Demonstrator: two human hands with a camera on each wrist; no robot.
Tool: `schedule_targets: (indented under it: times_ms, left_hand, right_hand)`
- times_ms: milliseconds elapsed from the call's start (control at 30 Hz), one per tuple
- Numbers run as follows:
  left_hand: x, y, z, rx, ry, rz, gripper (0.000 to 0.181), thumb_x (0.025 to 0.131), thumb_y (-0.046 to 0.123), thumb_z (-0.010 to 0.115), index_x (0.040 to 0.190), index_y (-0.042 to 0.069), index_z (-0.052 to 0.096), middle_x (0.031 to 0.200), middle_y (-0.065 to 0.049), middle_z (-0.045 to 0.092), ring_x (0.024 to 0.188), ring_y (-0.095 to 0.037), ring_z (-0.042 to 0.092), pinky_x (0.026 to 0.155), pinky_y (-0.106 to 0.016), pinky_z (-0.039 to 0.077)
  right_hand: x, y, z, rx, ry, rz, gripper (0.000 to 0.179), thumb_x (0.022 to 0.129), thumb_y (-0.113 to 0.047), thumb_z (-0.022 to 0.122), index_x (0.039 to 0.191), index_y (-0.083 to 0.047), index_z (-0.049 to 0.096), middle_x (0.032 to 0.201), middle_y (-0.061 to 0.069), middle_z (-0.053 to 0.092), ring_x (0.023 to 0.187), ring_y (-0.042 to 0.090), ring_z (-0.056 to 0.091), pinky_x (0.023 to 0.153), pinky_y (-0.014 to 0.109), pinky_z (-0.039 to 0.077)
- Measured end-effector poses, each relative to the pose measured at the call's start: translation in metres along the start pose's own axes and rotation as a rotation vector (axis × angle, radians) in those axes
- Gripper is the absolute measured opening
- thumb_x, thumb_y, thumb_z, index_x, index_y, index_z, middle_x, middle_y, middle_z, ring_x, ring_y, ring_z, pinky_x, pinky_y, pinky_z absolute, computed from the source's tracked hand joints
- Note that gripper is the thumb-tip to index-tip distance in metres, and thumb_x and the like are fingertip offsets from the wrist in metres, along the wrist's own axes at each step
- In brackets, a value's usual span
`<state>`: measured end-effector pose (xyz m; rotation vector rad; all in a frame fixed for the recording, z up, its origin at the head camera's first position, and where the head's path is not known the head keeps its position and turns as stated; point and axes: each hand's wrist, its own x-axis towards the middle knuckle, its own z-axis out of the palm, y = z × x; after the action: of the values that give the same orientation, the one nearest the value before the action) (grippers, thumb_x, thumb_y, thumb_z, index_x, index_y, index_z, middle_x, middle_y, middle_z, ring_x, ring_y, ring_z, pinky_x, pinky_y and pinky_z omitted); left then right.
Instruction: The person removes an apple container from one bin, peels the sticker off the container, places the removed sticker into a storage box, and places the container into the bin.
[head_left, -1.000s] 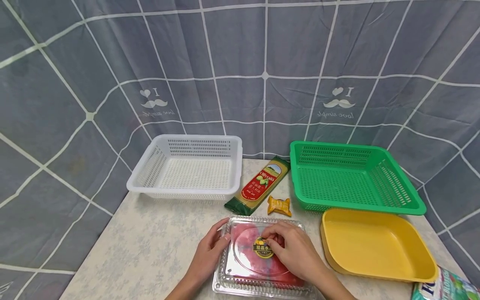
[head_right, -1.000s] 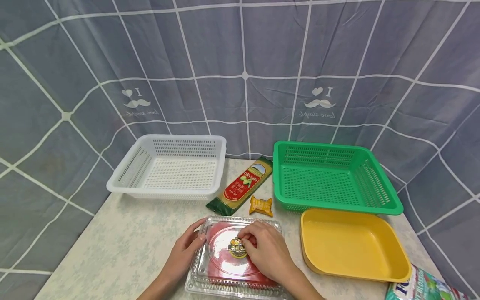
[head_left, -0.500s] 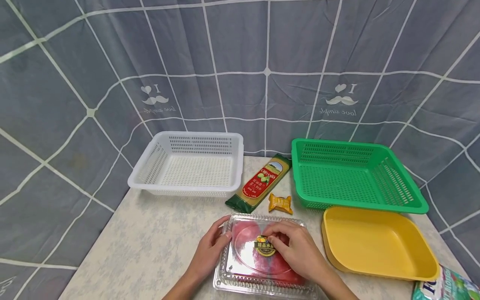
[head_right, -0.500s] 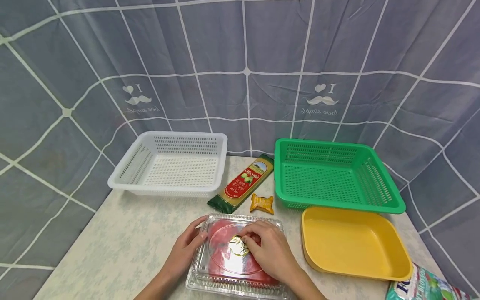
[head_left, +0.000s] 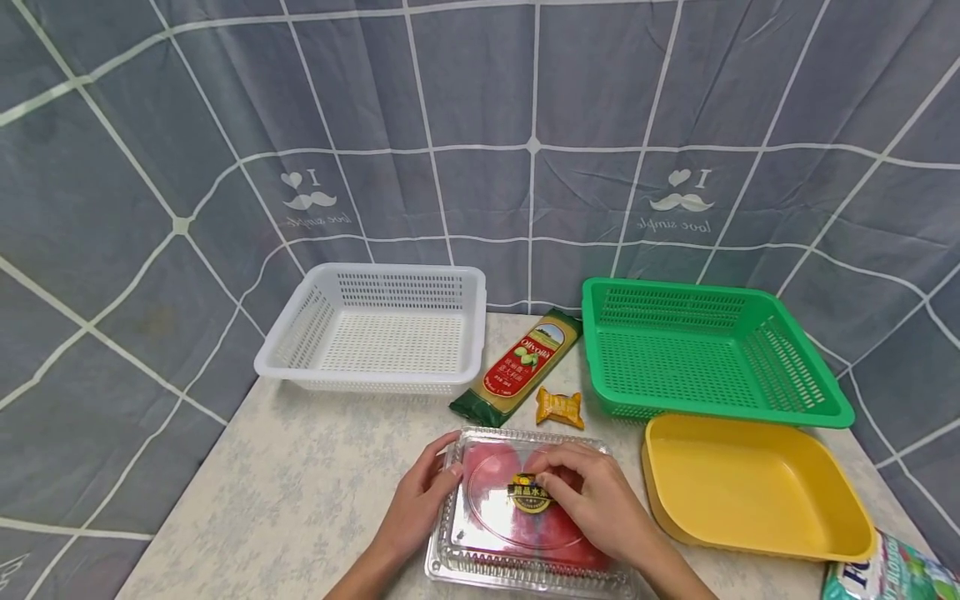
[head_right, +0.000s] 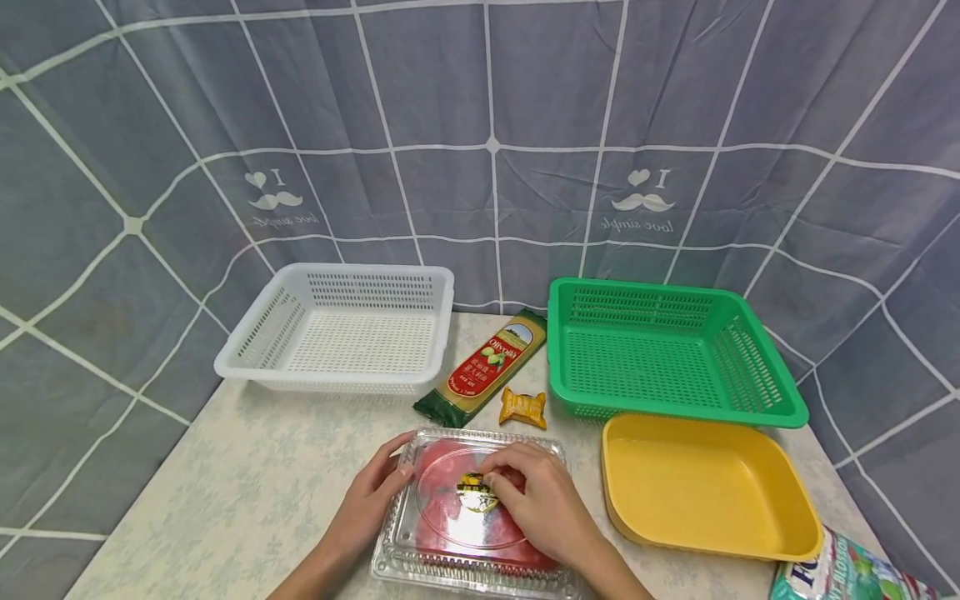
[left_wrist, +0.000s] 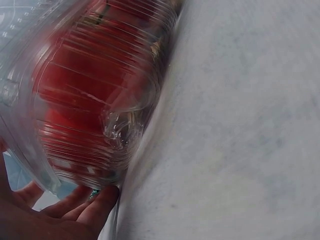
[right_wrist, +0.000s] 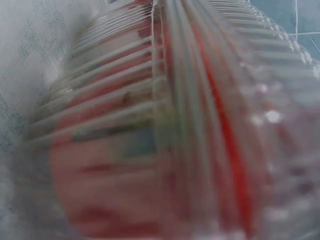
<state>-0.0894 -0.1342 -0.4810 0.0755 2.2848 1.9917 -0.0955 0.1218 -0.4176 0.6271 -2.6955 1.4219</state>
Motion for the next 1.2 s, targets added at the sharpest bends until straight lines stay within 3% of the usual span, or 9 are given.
schedule_targets:
  times_ms: [200, 467, 867, 1000, 1200]
  left_hand:
    - [0.000, -0.001, 0.000, 0.004, 0.006, 0.000, 0.045, 0.098, 0.034, 0.055, 0.142, 0.031, 0.043, 0.134, -0.008, 0.054, 0.114, -0.019, 0.056, 0.084, -0.029, 0.049]
    - [0.000, -0.001, 0.000, 0.001, 0.000, 0.007, 0.044, 0.098, 0.034, 0.055, 0.141, 0.031, 0.045, 0.133, -0.009, 0.055, 0.113, -0.020, 0.057, 0.084, -0.030, 0.049]
    - [0.000, 0.000, 0.000, -0.015, -0.011, 0.006, 0.045, 0.099, 0.033, 0.054, 0.142, 0.030, 0.044, 0.132, -0.010, 0.055, 0.108, -0.021, 0.059, 0.082, -0.032, 0.050]
    - [0.000, 0.001, 0.000, -0.002, -0.007, 0.002, 0.044, 0.098, 0.035, 0.054, 0.141, 0.030, 0.044, 0.133, -0.010, 0.054, 0.110, -0.021, 0.058, 0.083, -0.032, 0.050]
    - [0.000, 0.001, 0.000, 0.017, -0.004, -0.001, 0.045, 0.099, 0.036, 0.053, 0.142, 0.029, 0.043, 0.134, -0.010, 0.054, 0.112, -0.021, 0.057, 0.084, -0.031, 0.049]
  right_hand:
    - [-0.002, 0.002, -0.002, 0.126, -0.024, 0.014, 0.019, 0.086, -0.010, 0.073, 0.088, -0.029, 0.070, 0.095, -0.016, 0.067, 0.089, 0.011, 0.060, 0.072, 0.026, 0.049]
    - [-0.004, 0.003, -0.003, 0.153, -0.007, -0.027, 0.017, 0.086, -0.009, 0.072, 0.089, -0.026, 0.070, 0.094, -0.013, 0.067, 0.084, 0.013, 0.060, 0.066, 0.026, 0.047]
    - [-0.006, 0.001, -0.009, 0.274, 0.044, 0.015, 0.010, 0.086, -0.010, 0.072, 0.090, -0.020, 0.070, 0.089, -0.006, 0.068, 0.065, 0.014, 0.048, 0.054, 0.027, 0.041]
    - [-0.005, 0.001, -0.010, 0.258, 0.026, 0.035, 0.011, 0.086, -0.012, 0.072, 0.090, -0.022, 0.070, 0.089, -0.007, 0.068, 0.062, 0.013, 0.046, 0.051, 0.027, 0.039]
    - [-0.002, 0.002, -0.016, 0.352, -0.049, 0.045, 0.006, 0.089, -0.013, 0.069, 0.094, -0.014, 0.070, 0.097, 0.001, 0.070, 0.078, 0.017, 0.059, 0.064, 0.026, 0.050]
